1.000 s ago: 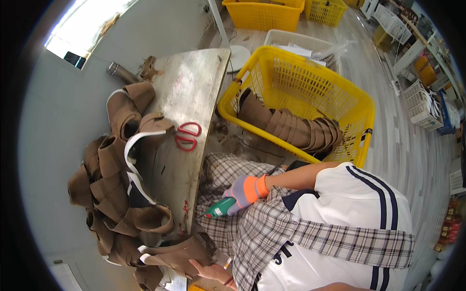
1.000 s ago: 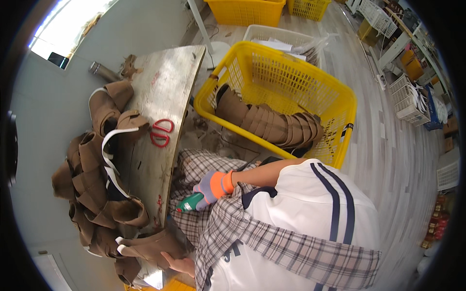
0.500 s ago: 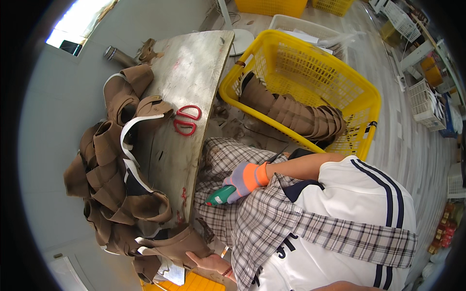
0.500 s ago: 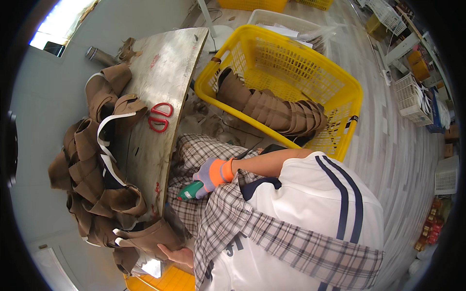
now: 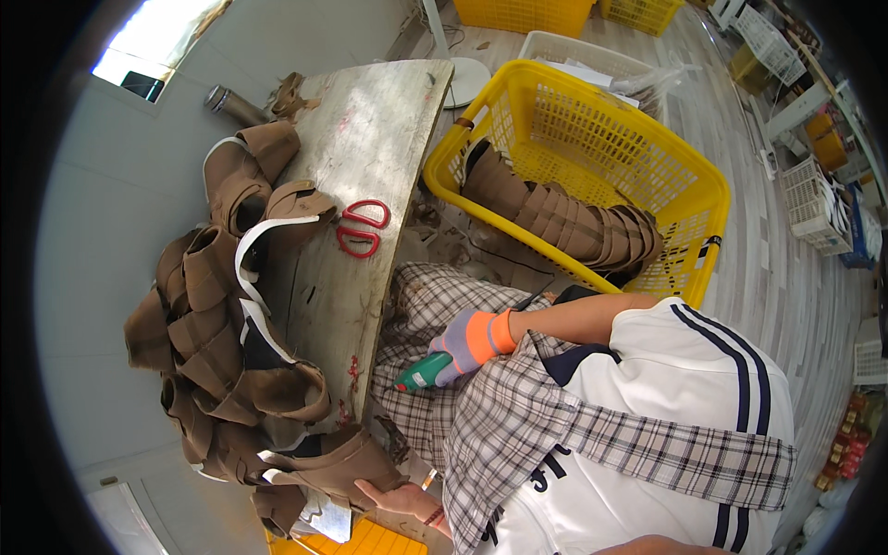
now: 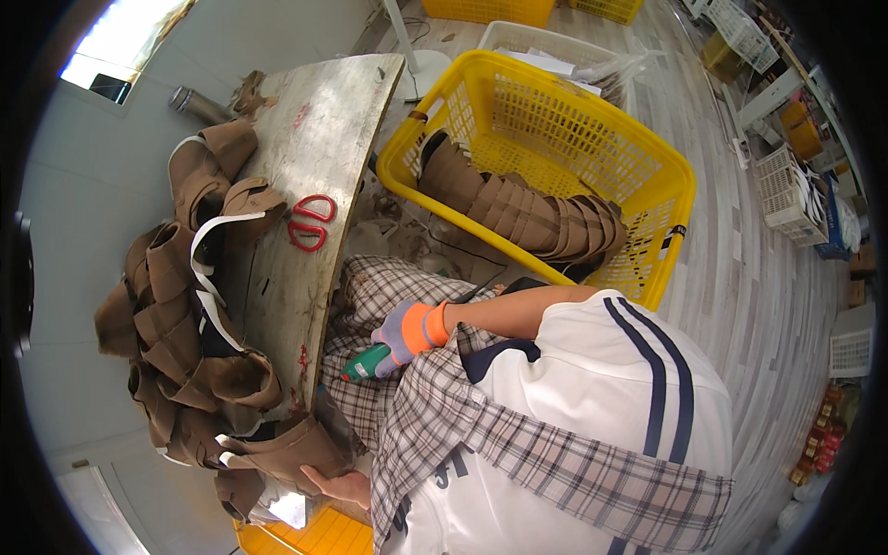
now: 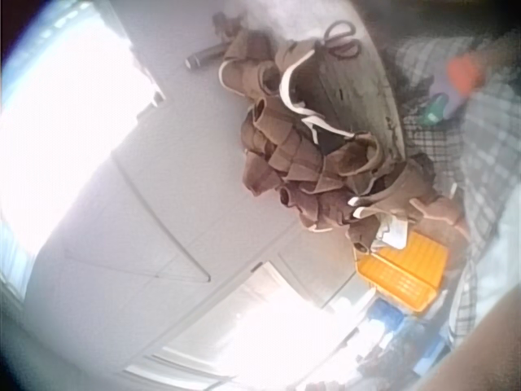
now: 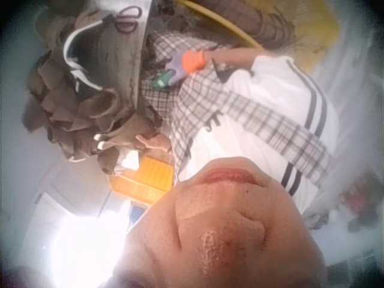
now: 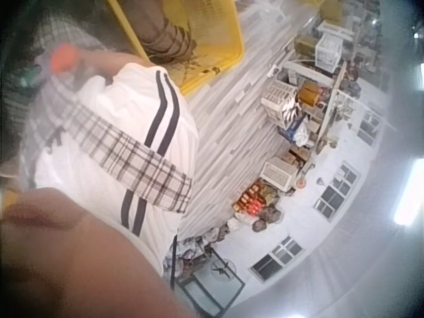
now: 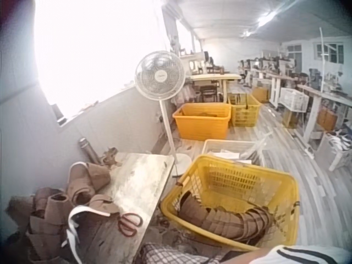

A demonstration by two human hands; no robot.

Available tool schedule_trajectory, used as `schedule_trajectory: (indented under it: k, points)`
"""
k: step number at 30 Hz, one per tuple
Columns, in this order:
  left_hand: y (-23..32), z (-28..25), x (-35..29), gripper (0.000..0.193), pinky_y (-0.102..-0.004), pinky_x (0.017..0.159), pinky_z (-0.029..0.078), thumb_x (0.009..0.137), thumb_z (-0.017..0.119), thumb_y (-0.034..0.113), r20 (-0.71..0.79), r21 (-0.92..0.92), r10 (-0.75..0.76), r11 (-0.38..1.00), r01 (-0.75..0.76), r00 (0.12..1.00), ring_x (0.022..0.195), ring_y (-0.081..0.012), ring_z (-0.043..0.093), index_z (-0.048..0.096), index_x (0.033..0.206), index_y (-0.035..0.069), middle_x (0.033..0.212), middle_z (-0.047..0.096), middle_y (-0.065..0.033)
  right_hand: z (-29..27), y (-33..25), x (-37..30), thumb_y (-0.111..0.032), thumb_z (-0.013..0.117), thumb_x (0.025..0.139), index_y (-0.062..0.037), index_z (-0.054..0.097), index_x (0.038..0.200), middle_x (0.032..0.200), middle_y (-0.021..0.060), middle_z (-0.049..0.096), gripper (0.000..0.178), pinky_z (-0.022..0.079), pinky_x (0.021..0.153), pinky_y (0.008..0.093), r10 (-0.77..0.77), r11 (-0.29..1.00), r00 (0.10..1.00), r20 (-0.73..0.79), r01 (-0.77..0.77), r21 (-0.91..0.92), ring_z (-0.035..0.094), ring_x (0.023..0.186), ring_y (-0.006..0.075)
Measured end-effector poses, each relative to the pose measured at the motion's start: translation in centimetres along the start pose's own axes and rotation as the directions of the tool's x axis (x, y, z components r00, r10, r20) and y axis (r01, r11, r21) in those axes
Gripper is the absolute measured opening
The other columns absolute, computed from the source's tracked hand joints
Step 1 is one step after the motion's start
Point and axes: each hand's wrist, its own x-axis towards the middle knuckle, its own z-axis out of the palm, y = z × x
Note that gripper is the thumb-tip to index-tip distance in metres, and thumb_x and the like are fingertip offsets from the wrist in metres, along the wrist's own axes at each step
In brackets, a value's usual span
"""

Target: The person assembles brown slip-on shoes by applying hot glue to the sole and upper, then pressing the parts together. They handle multiple shoes one at a time, placing finished units into a yellow basket.

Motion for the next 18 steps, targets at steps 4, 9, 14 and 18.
schedule_trajectory:
  k: [4,9,14,18]
  points:
    - [-0.27,-0.70,0.37,0.059,-0.0395,0.106,0.037,0.087,0.062,0.030,0.013,0.037,0.010,0.999,-0.011,1.000,0.120,-0.0342,0.049,0.046,0.128,-0.010,0.132,0.049,-0.0216,-0.07,-0.04,0.04,-0.068,0.057,0.077,-0.0116,0.061,0.117,0.084,0.0093,0.069,0.070,0.050,0.066,0.0382,0.003,1.000,1.000,0.015,-0.003,0.003,0.065,0.074,0.0281]
    - [-0.28,-0.28,-0.06,0.060,-0.0400,0.107,0.036,0.088,0.061,0.031,0.008,0.073,0.017,0.997,-0.017,1.000,0.121,-0.0343,0.048,0.045,0.128,-0.010,0.132,0.048,-0.0221,-0.58,-0.05,-0.20,-0.069,0.056,0.077,-0.0115,0.061,0.117,0.083,0.0091,0.069,0.070,0.050,0.066,0.0373,0.017,0.999,0.999,0.034,-0.016,-0.028,0.065,0.073,0.0275]
    - [-0.45,-0.49,0.31,0.059,-0.0401,0.107,0.035,0.089,0.060,0.032,0.055,0.023,0.010,1.000,-0.011,0.998,0.121,-0.0341,0.048,0.046,0.128,-0.010,0.132,0.049,-0.0210,-0.63,0.08,0.16,-0.068,0.058,0.076,-0.0122,0.062,0.116,0.082,0.0105,0.068,0.069,0.050,0.064,0.0384,-0.018,0.999,1.000,-0.009,0.018,0.026,0.065,0.071,0.0285]
    - [-0.71,-1.03,0.38,0.051,-0.0421,0.103,0.039,0.093,0.054,0.029,0.055,-0.054,-0.093,0.994,0.096,0.994,0.117,-0.0322,0.051,0.049,0.128,-0.007,0.127,0.052,-0.0186,-0.43,-0.26,0.72,-0.069,0.058,0.075,-0.0118,0.063,0.102,0.075,0.0139,0.066,0.063,0.048,0.063,0.0427,0.001,0.998,1.000,0.014,-0.002,0.069,0.065,0.070,0.0333]
